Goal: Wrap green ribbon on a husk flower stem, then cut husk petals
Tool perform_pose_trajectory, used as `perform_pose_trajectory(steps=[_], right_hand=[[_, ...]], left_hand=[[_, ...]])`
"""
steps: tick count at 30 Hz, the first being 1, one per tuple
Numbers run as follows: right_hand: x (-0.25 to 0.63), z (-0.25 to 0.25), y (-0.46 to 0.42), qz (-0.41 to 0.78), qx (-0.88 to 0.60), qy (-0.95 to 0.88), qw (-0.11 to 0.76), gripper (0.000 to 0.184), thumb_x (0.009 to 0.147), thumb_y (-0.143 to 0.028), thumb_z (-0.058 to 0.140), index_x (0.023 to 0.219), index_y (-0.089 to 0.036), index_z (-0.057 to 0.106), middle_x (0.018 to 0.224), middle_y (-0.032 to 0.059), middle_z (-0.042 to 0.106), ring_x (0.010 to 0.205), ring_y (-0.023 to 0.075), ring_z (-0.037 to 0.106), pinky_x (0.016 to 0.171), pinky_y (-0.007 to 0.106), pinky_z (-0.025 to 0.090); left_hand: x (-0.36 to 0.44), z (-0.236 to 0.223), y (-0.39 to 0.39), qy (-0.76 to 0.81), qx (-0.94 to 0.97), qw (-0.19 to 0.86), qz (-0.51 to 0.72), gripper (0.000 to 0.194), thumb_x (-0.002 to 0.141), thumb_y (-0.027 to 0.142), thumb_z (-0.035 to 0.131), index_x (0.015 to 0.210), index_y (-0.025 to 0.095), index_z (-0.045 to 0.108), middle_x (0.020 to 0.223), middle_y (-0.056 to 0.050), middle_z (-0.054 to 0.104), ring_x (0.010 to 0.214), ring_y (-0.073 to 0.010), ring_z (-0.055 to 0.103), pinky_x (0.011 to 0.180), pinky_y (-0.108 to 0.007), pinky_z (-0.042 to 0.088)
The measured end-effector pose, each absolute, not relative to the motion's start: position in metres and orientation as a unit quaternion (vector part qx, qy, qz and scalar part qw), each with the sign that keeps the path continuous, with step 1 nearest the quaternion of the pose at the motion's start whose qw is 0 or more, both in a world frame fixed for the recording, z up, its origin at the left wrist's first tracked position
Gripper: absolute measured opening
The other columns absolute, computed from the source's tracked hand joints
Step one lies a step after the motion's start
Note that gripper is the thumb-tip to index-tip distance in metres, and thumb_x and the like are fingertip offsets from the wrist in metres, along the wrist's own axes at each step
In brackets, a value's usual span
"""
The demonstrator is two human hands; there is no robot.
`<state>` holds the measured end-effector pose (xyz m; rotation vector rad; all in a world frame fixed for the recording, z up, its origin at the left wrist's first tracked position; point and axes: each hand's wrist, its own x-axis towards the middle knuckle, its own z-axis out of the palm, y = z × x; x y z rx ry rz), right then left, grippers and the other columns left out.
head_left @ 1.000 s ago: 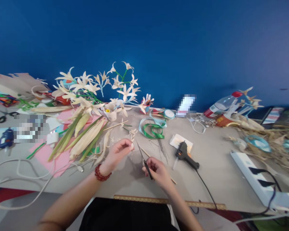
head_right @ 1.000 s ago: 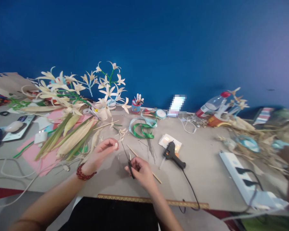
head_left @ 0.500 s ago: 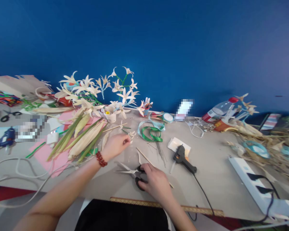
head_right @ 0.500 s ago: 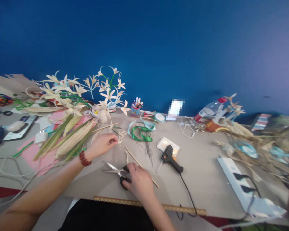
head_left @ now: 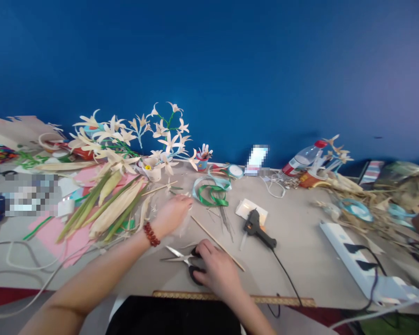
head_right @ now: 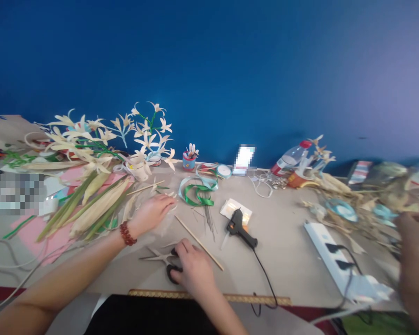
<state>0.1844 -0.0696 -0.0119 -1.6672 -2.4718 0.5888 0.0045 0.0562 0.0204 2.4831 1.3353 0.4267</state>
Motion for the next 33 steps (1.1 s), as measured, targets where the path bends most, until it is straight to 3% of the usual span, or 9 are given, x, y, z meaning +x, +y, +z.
perform_pose_trajectory(steps=[2,5,10,12,19,23,26,30,33], right_hand=[[0.184,-0.015,-0.07,0.202,-0.549,-0.809,0.063,0.03,0.073,-0.026,0.068,0.1,-0.021,0.056,0.105,0.0041,0.063,0.085,0.023,0.063,0.068,0.029,0.044],[0.185,-0.017,-0.069,0.218,-0.539,-0.81,0.08,0.03,0.073,-0.023,0.068,0.101,-0.02,0.056,0.102,0.0045,0.063,0.086,0.0226,0.063,0.071,0.029,0.045],[0.186,-0.016,-0.069,0.232,-0.534,-0.808,0.094,0.03,0.074,-0.022,0.067,0.101,-0.02,0.055,0.101,0.005,0.063,0.085,0.0225,0.062,0.072,0.03,0.045],[0.186,-0.016,-0.07,0.234,-0.533,-0.808,0.094,0.03,0.074,-0.021,0.067,0.102,-0.02,0.055,0.103,0.005,0.062,0.087,0.0226,0.062,0.073,0.029,0.044],[0.196,-0.009,-0.069,0.222,-0.555,-0.799,0.061,0.024,0.073,-0.022,0.066,0.096,-0.023,0.057,0.103,0.0027,0.057,0.082,0.0189,0.061,0.068,0.026,0.042],[0.206,0.007,-0.061,0.278,-0.521,-0.804,0.068,0.023,0.072,-0.024,0.069,0.093,-0.023,0.059,0.103,0.001,0.057,0.083,0.0172,0.06,0.071,0.024,0.043],[0.208,0.015,-0.055,0.319,-0.509,-0.789,0.127,0.019,0.075,-0.025,0.069,0.092,-0.023,0.06,0.101,0.0007,0.059,0.079,0.0153,0.059,0.071,0.024,0.043],[0.194,0.012,-0.043,0.385,-0.555,-0.688,0.265,0.019,0.084,-0.036,0.063,0.092,-0.02,0.058,0.073,-0.0015,0.058,0.055,0.0114,0.048,0.053,0.022,0.038],[0.18,0.006,-0.034,0.443,-0.527,-0.629,0.361,0.021,0.086,-0.04,0.058,0.085,-0.019,0.055,0.063,-0.0032,0.052,0.053,0.0111,0.044,0.05,0.021,0.035]], left_hand=[[-0.002,0.024,0.042,0.445,0.868,0.157,0.154,0.02,0.093,0.024,0.043,0.093,0.019,0.062,0.095,-0.006,0.065,0.094,-0.0208,0.058,0.084,-0.031,0.042],[-0.008,0.018,0.021,0.397,0.888,0.22,0.069,0.019,0.083,0.038,0.06,0.083,0.019,0.064,0.085,-0.003,0.064,0.083,-0.0203,0.059,0.073,-0.029,0.043],[-0.006,0.001,0.005,0.373,0.898,0.223,0.07,0.008,0.083,0.022,0.056,0.085,0.018,0.062,0.091,-0.006,0.064,0.089,-0.0217,0.059,0.075,-0.03,0.042],[-0.005,-0.002,0.007,0.38,0.894,0.224,0.083,0.011,0.085,0.019,0.052,0.081,0.018,0.062,0.087,-0.006,0.064,0.086,-0.0217,0.059,0.075,-0.03,0.041],[-0.015,-0.001,0.022,0.43,0.82,0.351,0.143,0.016,0.085,0.027,0.052,0.082,0.019,0.065,0.078,-0.002,0.066,0.071,-0.017,0.058,0.065,-0.026,0.039],[-0.02,0.006,0.025,0.455,0.771,0.409,0.178,0.017,0.083,0.029,0.052,0.075,0.017,0.062,0.066,0.001,0.059,0.062,-0.014,0.052,0.057,-0.023,0.035],[-0.021,0.012,0.023,0.461,0.738,0.453,0.192,0.019,0.082,0.029,0.052,0.07,0.016,0.059,0.059,0.004,0.051,0.057,-0.0121,0.046,0.053,-0.022,0.03],[-0.015,0.017,0.015,0.448,0.701,0.509,0.219,0.019,0.082,0.029,0.051,0.07,0.016,0.059,0.061,0.003,0.052,0.059,-0.012,0.046,0.055,-0.022,0.033],[-0.009,0.021,0.008,0.438,0.681,0.54,0.231,0.019,0.082,0.029,0.052,0.073,0.016,0.061,0.062,0.002,0.054,0.06,-0.0123,0.048,0.055,-0.022,0.035]])
